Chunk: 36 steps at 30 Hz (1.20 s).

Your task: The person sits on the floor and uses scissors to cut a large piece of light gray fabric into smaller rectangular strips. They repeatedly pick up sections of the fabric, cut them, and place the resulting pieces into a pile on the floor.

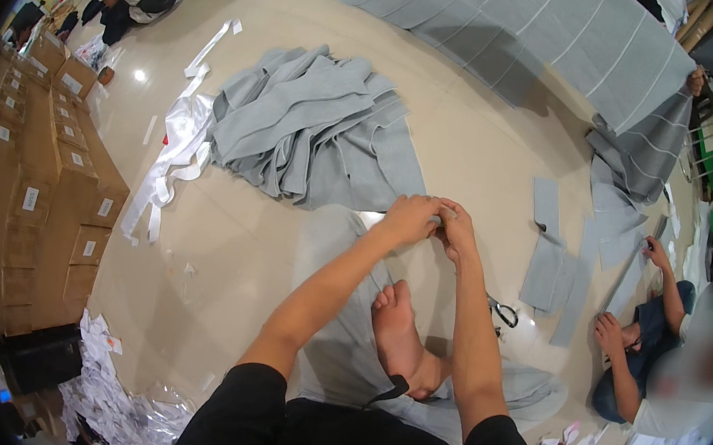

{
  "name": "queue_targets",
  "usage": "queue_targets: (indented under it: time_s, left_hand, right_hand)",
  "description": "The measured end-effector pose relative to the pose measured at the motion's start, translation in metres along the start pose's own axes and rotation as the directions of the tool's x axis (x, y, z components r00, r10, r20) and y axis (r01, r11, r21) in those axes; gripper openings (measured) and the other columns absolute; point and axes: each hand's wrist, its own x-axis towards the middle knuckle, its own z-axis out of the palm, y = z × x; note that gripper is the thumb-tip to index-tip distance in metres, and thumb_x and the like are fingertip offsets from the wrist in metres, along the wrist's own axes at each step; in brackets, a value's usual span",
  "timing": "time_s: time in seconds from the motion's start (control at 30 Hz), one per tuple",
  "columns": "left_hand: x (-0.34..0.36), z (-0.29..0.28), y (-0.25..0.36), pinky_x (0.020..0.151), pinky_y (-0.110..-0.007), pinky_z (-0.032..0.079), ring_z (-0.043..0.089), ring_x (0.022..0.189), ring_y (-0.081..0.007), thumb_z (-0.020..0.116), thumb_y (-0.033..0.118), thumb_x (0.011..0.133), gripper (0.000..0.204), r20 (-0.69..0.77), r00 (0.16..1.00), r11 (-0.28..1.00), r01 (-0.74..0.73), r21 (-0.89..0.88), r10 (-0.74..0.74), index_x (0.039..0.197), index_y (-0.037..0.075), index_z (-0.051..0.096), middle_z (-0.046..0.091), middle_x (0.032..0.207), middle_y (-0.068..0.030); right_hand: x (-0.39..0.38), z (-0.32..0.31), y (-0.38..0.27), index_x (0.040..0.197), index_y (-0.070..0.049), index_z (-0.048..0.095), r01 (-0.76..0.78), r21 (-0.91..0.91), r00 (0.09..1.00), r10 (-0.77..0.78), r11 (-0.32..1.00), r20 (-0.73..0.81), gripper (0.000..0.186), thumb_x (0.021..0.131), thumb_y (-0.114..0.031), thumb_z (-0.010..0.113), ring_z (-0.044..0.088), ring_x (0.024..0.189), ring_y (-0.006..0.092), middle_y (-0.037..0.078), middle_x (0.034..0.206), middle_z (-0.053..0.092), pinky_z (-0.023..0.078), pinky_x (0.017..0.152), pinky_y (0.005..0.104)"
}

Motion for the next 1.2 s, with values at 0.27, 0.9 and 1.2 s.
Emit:
queue_targets:
  time_s: [0.27, 0.9, 1.2]
  left_hand:
    - [0.027, -0.164, -0.201, 0.113, -0.073, 0.024, 0.026, 0.152, -0.0415, 0.077, 0.050, 0.081, 0.088, -0.612, 0.725, 0.676, 0.624, 0.391, -0.315, 0.157, 0.026, 0.038, 0.031, 0.163, -0.0194]
    - [-0.140, -0.294, -0.477, 0.097, -0.043, 0.050, 0.063, 0.120, -0.0426, 0.068, 0.060, 0.089, 0.085, -0.591, 0.109, 0.536, 0.574, -0.619, -0.799, 0.124, -0.017, 0.062, 0.066, 0.127, -0.0307]
    - [-0.081, -0.237, -0.340, 0.104, -0.042, 0.048, 0.061, 0.125, -0.0415, 0.086, 0.062, 0.068, 0.104, -0.577, 0.543, 0.766, 0.591, -0.253, -0.610, 0.125, -0.021, 0.056, 0.061, 0.131, -0.0360]
  right_hand:
    - [0.009, -0.033, 0.015, 0.125, -0.002, 0.061, 0.192, -0.277, 0.962, -0.236, 0.941, -0.136, 0.036, 0.091, -0.003, 0.069, 0.062, 0.096, 0.0121, 0.006, 0.107, 0.065, 0.052, 0.083, 0.0280]
    - [0.084, 0.091, 0.013, 0.158, -0.010, 0.038, 0.443, -0.889, 0.716, -0.551, -0.115, 0.428, 0.067, 0.103, -0.047, 0.046, 0.025, 0.153, 0.0356, 0.013, 0.165, 0.032, 0.006, 0.118, 0.0698]
    - [0.069, -0.010, 0.017, 0.159, -0.011, 0.034, 0.167, -0.985, 0.797, -0.583, -0.041, 0.159, 0.068, 0.104, -0.051, 0.042, 0.018, 0.156, 0.0350, 0.014, 0.167, 0.028, 0.006, 0.119, 0.0700]
